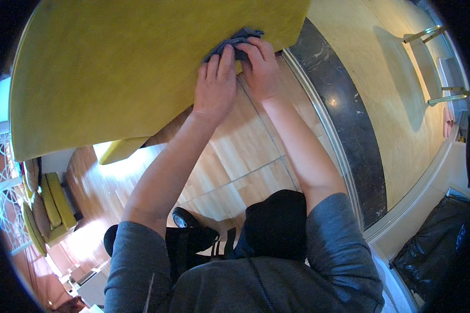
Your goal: The person wipes the surface of a yellow sofa and its cushions with a dark cloth. They then move to a beige sofa and continue wiping the armrest and seat cushions. The person handles the cushions by lifting and repositioning them while cleaning.
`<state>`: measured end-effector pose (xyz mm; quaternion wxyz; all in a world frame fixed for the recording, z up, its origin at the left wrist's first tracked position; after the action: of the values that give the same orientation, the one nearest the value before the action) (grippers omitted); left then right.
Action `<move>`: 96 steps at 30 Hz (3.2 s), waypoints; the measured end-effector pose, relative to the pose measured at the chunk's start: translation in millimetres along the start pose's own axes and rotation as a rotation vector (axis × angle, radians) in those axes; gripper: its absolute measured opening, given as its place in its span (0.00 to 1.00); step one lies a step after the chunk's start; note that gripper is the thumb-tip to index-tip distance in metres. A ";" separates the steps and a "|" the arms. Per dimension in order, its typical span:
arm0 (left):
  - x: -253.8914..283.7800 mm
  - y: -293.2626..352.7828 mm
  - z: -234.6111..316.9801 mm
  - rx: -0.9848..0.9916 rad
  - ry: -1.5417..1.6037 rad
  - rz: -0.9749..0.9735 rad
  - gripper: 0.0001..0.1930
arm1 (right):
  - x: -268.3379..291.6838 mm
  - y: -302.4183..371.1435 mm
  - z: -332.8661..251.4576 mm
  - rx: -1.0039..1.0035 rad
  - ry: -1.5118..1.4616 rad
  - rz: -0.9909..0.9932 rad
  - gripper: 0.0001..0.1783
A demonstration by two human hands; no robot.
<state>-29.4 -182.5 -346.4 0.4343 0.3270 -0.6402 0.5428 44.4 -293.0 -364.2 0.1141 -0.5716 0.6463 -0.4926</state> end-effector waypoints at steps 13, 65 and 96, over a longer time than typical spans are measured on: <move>-35.8 -16.1 17.7 -0.132 -0.151 -0.131 0.23 | -5.1 21.1 46.8 -0.172 -0.013 -0.098 0.25; -48.9 -60.5 30.9 -0.339 -0.249 -0.347 0.26 | -2.3 27.1 76.2 -0.400 -0.078 -0.077 0.19; 376.9 -30.2 -100.8 0.241 0.180 0.462 0.34 | 53.2 -278.2 -287.7 0.609 -0.220 -0.212 0.25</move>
<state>-136.4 -69.9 12.8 0.3121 0.1723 -0.5875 0.7264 -2.8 -154.1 11.9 0.2967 -0.6250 0.3903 -0.6074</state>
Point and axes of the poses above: each hand's wrist, its own y-axis away from the middle knuckle, its own x-axis out of the back of the hand, z = x × y, the point moved 4 cm from there along -y, towards the middle knuckle, and after that the axes turned 12 degrees about y, right-handed, at the moved point
